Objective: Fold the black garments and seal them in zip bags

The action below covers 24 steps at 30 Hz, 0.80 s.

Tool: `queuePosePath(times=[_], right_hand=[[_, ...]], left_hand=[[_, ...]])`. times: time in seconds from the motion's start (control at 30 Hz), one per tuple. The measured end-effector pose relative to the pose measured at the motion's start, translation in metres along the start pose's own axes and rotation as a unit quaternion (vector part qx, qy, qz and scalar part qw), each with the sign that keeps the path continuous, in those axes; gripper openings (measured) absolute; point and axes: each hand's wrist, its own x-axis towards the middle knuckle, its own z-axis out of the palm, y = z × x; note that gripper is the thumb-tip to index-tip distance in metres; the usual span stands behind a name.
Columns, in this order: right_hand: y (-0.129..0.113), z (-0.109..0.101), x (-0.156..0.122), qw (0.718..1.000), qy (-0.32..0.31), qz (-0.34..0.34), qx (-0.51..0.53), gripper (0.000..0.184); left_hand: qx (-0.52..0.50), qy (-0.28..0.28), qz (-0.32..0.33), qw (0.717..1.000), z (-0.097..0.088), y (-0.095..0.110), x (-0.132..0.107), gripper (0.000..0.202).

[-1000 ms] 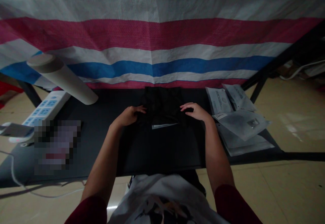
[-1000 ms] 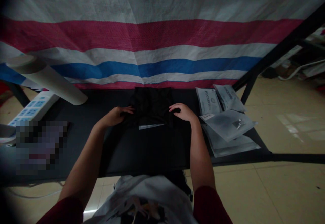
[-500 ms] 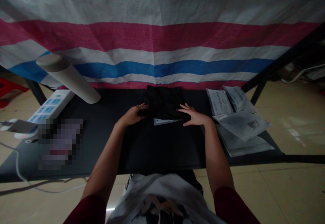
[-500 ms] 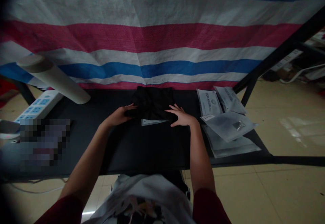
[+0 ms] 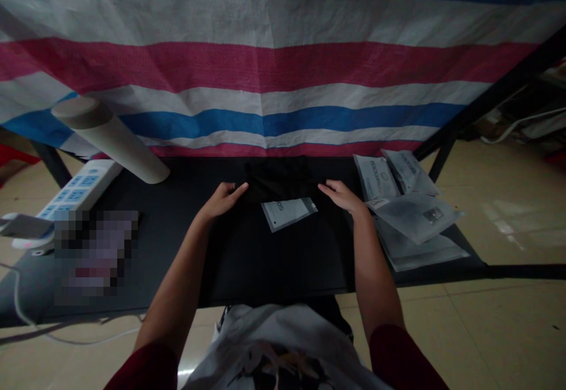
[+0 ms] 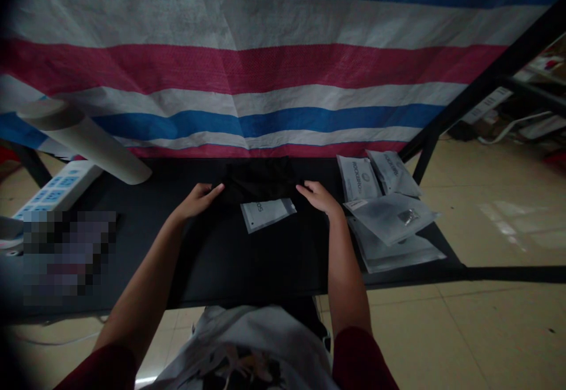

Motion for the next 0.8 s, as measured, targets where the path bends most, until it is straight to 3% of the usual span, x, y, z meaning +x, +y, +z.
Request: queuePosePath(times=[0.1,0.27,0.37,0.47,0.63,0.8], right_hand=[[0.0,0.009,0.006,0.996,0.075,-0.011,-0.039,0.041],[0.0,0.025,0.01,0.98,0.156,0.004,-0.121,0.024],[-0.001,0.028,0.009,0.97,0.177,0.029,-0.165,0.022],[-0.003,0.031,0.01,0.965,0.197,0.038,-0.167,0.033],[-0.005,0.046,0.014,0.959,0.205,0.034,-0.193,0.058],[0.001,0.052,0.021,0.97,0.176,0.041,-0.164,0.063]], left_hand=[[0.013,0.017,-0.01,1.0,0.003,-0.003,0.002,0.044],[0.189,0.092,0.006,0.978,-0.001,-0.008,0.004,0.035],[0.246,0.165,-0.003,0.955,-0.001,-0.008,0.003,0.042],[0.28,0.221,-0.022,0.934,0.002,-0.007,0.002,0.053],[0.357,0.191,-0.032,0.914,0.008,-0.016,0.006,0.06],[0.301,0.151,-0.04,0.941,0.003,-0.03,0.012,0.045]])
